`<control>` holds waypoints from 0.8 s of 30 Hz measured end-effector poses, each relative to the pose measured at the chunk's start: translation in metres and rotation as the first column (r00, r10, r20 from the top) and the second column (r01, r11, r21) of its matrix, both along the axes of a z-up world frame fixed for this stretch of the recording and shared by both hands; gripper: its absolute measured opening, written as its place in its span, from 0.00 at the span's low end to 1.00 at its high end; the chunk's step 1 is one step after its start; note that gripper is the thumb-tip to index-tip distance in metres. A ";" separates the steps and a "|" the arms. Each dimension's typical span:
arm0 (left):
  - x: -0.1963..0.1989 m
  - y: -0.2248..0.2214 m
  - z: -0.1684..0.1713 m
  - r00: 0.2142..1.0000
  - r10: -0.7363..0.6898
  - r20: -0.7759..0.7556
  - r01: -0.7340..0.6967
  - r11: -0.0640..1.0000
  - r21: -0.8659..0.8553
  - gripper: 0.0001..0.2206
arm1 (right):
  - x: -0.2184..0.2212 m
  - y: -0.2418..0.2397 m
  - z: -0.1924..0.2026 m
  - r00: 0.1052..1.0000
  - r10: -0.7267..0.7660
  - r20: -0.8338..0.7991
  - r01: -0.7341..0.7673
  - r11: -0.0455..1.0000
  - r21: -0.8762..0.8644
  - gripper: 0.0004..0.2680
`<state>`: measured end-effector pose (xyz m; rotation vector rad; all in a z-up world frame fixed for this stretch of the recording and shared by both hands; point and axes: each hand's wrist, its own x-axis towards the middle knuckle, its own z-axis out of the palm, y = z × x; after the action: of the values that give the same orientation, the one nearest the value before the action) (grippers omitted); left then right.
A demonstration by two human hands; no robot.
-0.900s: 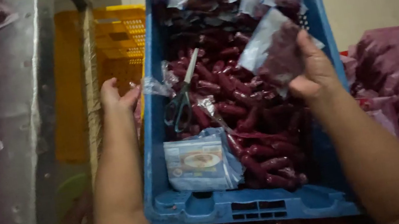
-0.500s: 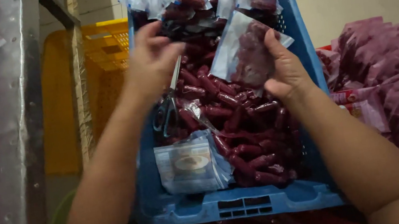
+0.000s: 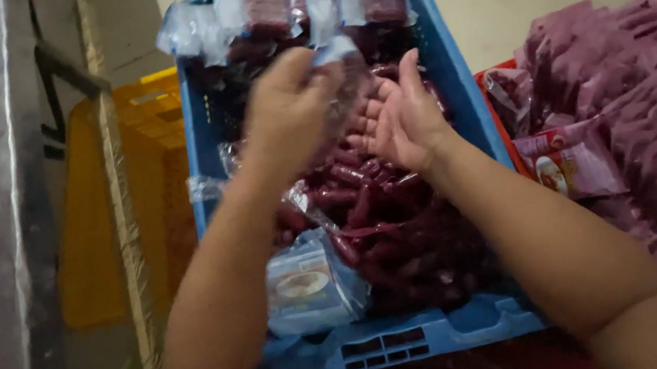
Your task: Sorting vacuum-packed sausages and using scissors to separate individual sausages from a string in a production environment.
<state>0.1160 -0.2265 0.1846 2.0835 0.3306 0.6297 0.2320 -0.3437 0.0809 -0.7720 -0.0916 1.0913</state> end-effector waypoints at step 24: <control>0.146 0.188 -0.065 0.838 0.461 -0.292 -0.327 0.853 0.407 0.26 | 0.021 -0.011 0.014 0.898 -0.424 -0.120 0.388 0.889 -0.242 0.19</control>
<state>0.2623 -0.0390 0.1194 2.4997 0.9662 0.5456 0.2531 -0.3549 0.0949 -0.8397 0.3272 0.7641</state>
